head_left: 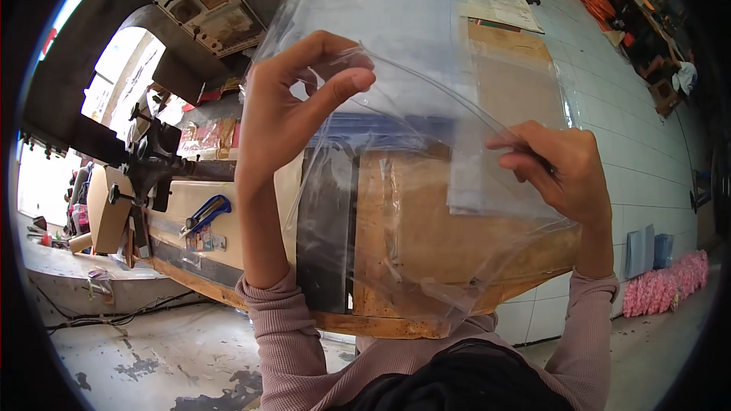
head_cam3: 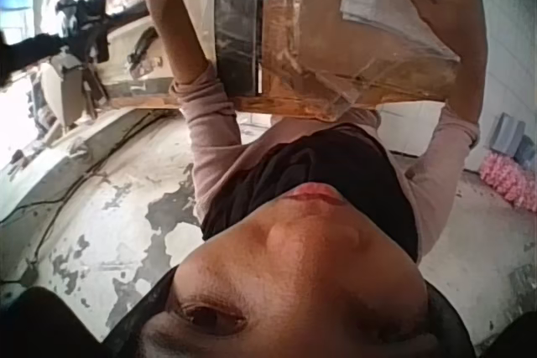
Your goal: The person counts a stack of clear plastic sheets by lifting them one by one from a large pile and moving them to a second stack on the workbench.
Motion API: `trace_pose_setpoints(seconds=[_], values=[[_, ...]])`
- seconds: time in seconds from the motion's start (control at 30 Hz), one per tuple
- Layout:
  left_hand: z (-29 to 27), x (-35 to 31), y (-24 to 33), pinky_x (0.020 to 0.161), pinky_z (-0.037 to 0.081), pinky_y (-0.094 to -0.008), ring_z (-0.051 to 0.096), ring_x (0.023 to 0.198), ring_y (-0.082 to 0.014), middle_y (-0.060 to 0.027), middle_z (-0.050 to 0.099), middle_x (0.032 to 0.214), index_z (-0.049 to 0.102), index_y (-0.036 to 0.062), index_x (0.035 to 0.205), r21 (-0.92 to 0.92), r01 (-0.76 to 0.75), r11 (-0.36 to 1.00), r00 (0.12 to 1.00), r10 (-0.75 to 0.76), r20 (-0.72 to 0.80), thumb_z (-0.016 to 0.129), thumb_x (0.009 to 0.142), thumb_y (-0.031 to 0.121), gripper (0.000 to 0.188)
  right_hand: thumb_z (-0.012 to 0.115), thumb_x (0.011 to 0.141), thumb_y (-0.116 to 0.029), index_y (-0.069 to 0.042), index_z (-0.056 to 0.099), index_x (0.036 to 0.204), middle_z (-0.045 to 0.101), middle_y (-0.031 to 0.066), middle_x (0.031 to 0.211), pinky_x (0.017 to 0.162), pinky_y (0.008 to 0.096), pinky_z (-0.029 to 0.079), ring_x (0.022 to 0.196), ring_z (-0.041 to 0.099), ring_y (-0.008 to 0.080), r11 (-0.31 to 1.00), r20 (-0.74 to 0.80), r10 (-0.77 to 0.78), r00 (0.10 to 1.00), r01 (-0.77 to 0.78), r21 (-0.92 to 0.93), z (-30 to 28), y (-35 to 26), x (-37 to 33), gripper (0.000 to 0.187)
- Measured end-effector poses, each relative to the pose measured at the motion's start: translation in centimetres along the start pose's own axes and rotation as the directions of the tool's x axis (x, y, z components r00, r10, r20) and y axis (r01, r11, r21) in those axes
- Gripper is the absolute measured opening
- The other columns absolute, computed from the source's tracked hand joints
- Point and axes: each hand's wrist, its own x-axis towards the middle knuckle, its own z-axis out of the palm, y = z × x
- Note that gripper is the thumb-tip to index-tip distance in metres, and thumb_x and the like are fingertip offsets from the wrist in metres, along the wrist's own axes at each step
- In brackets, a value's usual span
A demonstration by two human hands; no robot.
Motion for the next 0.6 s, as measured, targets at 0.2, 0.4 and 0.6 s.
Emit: trace_pose_setpoints(seconds=[0.2,0.4,0.6], values=[[0.2,0.1,0.0,0.052,0.034,-0.0193,0.055,0.063,-0.003,0.0024,0.063,0.069,0.065,0.0046,0.084,0.007,0.001,1.0,1.0,-0.001,-0.016,0.069,0.078,0.022,0.018,0.065,0.079,-0.011,-0.003,0.062,0.091,0.059,0.0078,0.064,0.049,0.0271,0.041,0.05,0.055,0.0184,0.997,0.01,0.034,0.999,-0.034,0.07,0.3,0.1,0.2,0.015],[0.2,0.1,-0.1,0.051,0.035,-0.02,0.052,0.058,-0.0041,0.0003,0.063,0.068,0.065,0.004,0.085,0.007,-0.031,1.0,0.999,0.031,-0.043,0.066,0.079,0.017,0.015,0.063,0.08,-0.01,-0.003,0.062,0.092,0.055,0.0053,0.058,0.047,0.0257,0.041,0.048,0.054,0.0144,0.991,0.031,0.062,0.998,-0.065,0.118,0.7,0.3,0.6,0.013],[0.3,0.1,0.3,0.049,0.037,-0.0198,0.052,0.053,-0.0033,-0.0018,0.062,0.061,0.065,0.0037,0.088,0.039,0.012,0.999,0.999,-0.01,-0.051,0.063,0.081,0.015,0.014,0.062,0.082,-0.01,0.0,0.061,0.092,0.056,0.0051,0.057,0.047,0.0236,0.04,0.047,0.053,0.012,0.984,0.045,0.063,0.997,-0.07,0.164,1.0,0.8,0.6,0.015]])
